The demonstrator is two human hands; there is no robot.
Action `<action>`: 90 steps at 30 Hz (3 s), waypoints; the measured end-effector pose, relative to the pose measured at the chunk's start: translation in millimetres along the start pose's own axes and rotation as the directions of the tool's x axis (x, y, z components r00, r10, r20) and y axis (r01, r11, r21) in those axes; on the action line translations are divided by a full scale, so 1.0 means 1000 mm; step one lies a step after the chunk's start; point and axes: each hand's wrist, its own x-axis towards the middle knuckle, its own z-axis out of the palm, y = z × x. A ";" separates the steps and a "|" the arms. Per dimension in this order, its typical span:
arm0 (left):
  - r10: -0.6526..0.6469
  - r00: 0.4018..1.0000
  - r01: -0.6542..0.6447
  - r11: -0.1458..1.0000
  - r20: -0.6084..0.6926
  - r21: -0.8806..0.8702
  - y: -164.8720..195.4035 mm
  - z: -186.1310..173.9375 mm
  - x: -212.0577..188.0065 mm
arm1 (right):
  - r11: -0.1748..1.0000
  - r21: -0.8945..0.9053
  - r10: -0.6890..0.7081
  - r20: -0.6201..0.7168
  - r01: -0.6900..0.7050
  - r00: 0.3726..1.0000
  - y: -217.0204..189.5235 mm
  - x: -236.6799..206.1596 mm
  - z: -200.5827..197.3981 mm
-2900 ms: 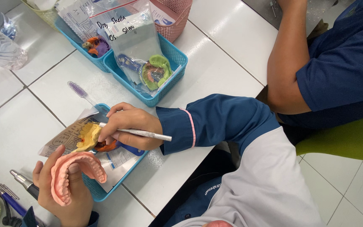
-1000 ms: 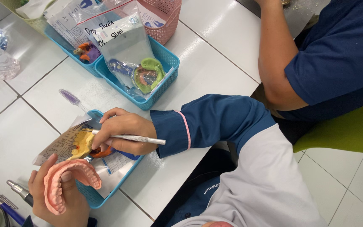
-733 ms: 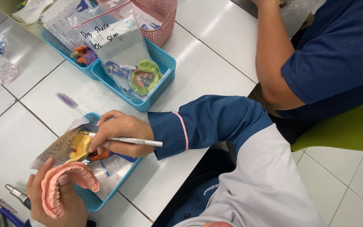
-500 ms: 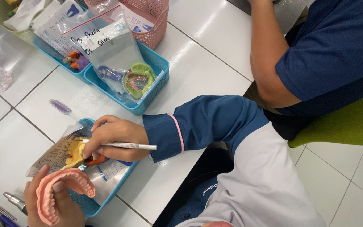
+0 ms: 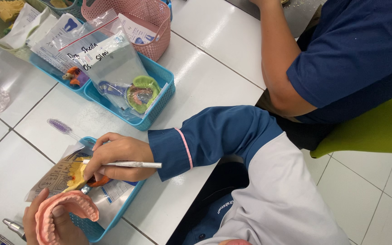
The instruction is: The person removes a pink denture from a yellow mold and uses a metal carving tool to trim and smooth the denture's edges and surfaces. The person rotates the denture to access different areas while working at a tiled workbench.
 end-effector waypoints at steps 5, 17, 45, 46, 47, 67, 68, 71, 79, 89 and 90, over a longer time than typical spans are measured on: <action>-0.012 1.000 0.011 1.000 -0.019 -0.010 -0.005 0.003 0.001 | 1.000 0.000 0.005 0.009 -0.005 1.000 -0.002 0.001 -0.001; 0.012 1.000 -0.012 1.000 -0.025 -0.004 -0.008 0.005 0.000 | 1.000 0.008 0.004 0.008 -0.004 1.000 0.000 0.000 -0.001; -0.013 1.000 0.014 0.999 -0.021 0.043 -0.010 0.006 0.001 | 0.998 0.054 0.022 0.054 -0.025 0.998 0.015 -0.006 0.001; 0.000 1.000 0.000 0.999 -0.013 0.045 -0.011 0.005 0.002 | 0.998 0.060 0.026 0.055 -0.029 0.998 0.015 -0.006 0.001; 0.012 1.000 -0.012 0.999 -0.003 0.049 -0.012 0.004 0.003 | 0.997 0.069 0.030 0.057 -0.034 0.998 0.014 -0.006 0.001; 0.021 1.000 -0.021 0.996 0.000 0.082 0.011 -0.003 0.002 | 0.998 0.058 0.023 0.039 -0.025 0.999 0.011 -0.004 0.004; 0.020 1.000 -0.020 0.996 0.002 0.082 0.011 -0.004 0.002 | 0.998 0.057 0.026 0.039 -0.029 0.999 0.011 -0.004 0.003; 0.026 0.999 -0.028 0.996 0.028 0.081 0.010 -0.007 0.002 | 0.998 0.064 0.023 0.050 -0.026 0.998 0.010 -0.004 0.002; -0.003 1.000 0.002 0.999 0.022 0.049 0.015 -0.005 0.003 | 0.998 0.063 0.027 0.062 -0.031 0.998 0.010 -0.004 0.001; 0.003 0.999 -0.004 0.999 0.039 0.033 0.015 -0.008 0.005 | 0.997 0.069 0.027 0.056 -0.031 0.998 0.009 -0.003 0.001; 0.011 0.999 -0.013 1.000 0.047 0.026 0.015 -0.008 0.005 | 0.997 0.073 0.028 0.053 -0.032 0.998 0.009 -0.003 0.001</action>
